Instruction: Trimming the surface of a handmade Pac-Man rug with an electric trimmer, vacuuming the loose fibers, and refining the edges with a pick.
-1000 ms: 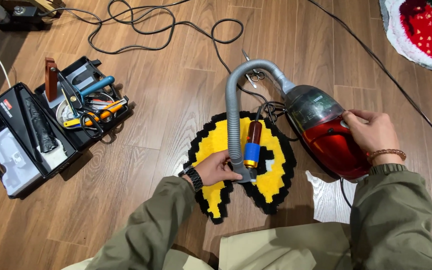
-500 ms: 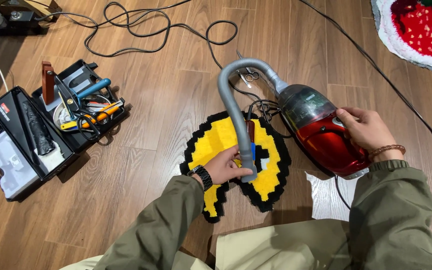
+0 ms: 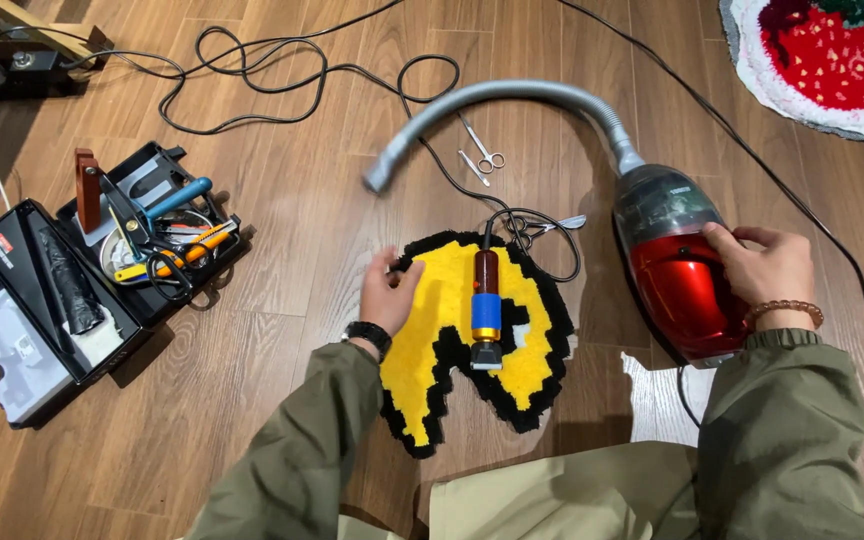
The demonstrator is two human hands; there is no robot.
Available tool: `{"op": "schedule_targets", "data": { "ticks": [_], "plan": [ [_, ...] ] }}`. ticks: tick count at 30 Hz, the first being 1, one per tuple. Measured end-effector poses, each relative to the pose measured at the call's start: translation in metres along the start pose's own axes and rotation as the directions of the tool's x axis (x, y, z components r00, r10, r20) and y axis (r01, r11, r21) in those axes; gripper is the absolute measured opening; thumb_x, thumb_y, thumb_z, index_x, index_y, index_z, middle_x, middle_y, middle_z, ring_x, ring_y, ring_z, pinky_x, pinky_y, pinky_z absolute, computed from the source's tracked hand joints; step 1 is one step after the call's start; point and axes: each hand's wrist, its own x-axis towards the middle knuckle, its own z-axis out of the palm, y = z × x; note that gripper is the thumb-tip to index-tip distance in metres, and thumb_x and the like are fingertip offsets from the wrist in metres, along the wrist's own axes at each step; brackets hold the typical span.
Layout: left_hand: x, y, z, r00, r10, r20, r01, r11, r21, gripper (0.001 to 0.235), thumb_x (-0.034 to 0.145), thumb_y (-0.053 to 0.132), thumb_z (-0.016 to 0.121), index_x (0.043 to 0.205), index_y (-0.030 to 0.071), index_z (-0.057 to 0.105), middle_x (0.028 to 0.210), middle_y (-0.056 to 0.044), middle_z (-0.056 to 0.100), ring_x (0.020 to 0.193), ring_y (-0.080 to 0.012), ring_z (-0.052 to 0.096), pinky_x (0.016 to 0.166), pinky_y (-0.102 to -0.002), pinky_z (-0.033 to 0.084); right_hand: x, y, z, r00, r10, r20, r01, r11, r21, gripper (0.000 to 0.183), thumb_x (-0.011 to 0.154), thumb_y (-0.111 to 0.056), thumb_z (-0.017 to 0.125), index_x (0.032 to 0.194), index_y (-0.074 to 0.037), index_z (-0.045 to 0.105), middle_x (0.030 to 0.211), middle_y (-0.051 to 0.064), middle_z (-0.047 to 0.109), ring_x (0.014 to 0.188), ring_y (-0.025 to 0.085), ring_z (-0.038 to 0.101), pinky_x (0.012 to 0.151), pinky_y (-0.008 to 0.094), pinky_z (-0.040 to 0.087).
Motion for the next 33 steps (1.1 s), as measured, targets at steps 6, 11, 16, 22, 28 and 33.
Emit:
{"op": "schedule_targets", "data": {
  "ticks": [6, 11, 16, 22, 28, 33],
  "plan": [
    [-0.043, 0.048, 0.042, 0.89, -0.262, 0.373, 0.129, 0.929, 0.346, 0.082, 0.078, 0.061, 0.078, 0.134, 0.002, 0.061, 0.096, -0.007, 0.071, 0.081, -0.0166, 0.072, 0.076, -0.029, 0.061, -0.005, -0.011, -0.009, 0.997, 0.054, 0.057, -0.052, 0.998, -0.024, 0.047, 0.1, -0.031, 0.08, 0.13, 0.005, 0.071, 0.087, 0.027, 0.074, 0.064, 0.032, 0.07, 0.054, 0.042, 0.058],
    [-0.041, 0.04, 0.073, 0.929, -0.157, 0.334, -0.039, 0.857, 0.513, 0.066, 0.074, 0.05, 0.084, 0.115, 0.002, 0.065, 0.1, -0.014, 0.073, 0.086, -0.0287, 0.072, 0.084, -0.039, 0.059, -0.013, -0.023, -0.014, 0.992, 0.106, 0.067, -0.101, 0.992, -0.078, 0.052, 0.097, -0.035, 0.08, 0.135, -0.001, 0.07, 0.094, 0.028, 0.074, 0.069, 0.034, 0.072, 0.058, 0.044, 0.06],
    [-0.004, 0.022, 0.046, 0.926, -0.193, 0.325, 0.003, 0.864, 0.503, 0.061, 0.075, 0.041, 0.084, 0.123, 0.009, 0.065, 0.103, -0.008, 0.074, 0.087, -0.0243, 0.072, 0.082, -0.037, 0.06, -0.01, -0.024, -0.012, 0.993, 0.096, 0.062, -0.087, 0.987, -0.135, 0.051, 0.097, -0.036, 0.079, 0.136, -0.003, 0.072, 0.101, 0.031, 0.075, 0.075, 0.04, 0.075, 0.061, 0.048, 0.063],
    [0.049, 0.023, -0.068, 0.966, -0.242, 0.086, 0.184, 0.886, 0.425, 0.061, 0.081, 0.035, 0.079, 0.132, 0.005, 0.065, 0.11, -0.013, 0.075, 0.088, -0.0252, 0.074, 0.085, -0.037, 0.061, -0.01, -0.024, -0.009, 0.994, 0.097, 0.041, -0.088, 0.98, -0.176, 0.054, 0.097, -0.043, 0.079, 0.135, -0.005, 0.073, 0.101, 0.029, 0.076, 0.076, 0.038, 0.075, 0.064, 0.047, 0.062],
    [0.083, -0.046, -0.164, 0.976, -0.115, -0.185, 0.211, 0.705, 0.677, 0.058, 0.082, 0.043, 0.074, 0.129, 0.01, 0.07, 0.106, -0.017, 0.076, 0.093, -0.0334, 0.074, 0.084, -0.043, 0.058, -0.005, -0.017, -0.005, 0.995, 0.089, 0.039, -0.079, 0.976, -0.2, 0.055, 0.098, -0.043, 0.079, 0.135, -0.003, 0.073, 0.1, 0.03, 0.077, 0.074, 0.039, 0.075, 0.062, 0.048, 0.062],
    [0.072, -0.078, -0.188, 0.961, -0.231, -0.153, 0.264, 0.595, 0.759, 0.077, 0.079, 0.041, 0.076, 0.148, 0.012, 0.057, 0.122, -0.019, 0.073, 0.109, -0.0371, 0.071, 0.096, -0.046, 0.056, 0.0, -0.008, 0.001, 0.997, 0.073, -0.012, -0.073, 0.95, -0.304, 0.056, 0.1, -0.051, 0.077, 0.137, -0.009, 0.075, 0.099, 0.029, 0.079, 0.073, 0.039, 0.077, 0.061, 0.048, 0.063]
  ]
}}
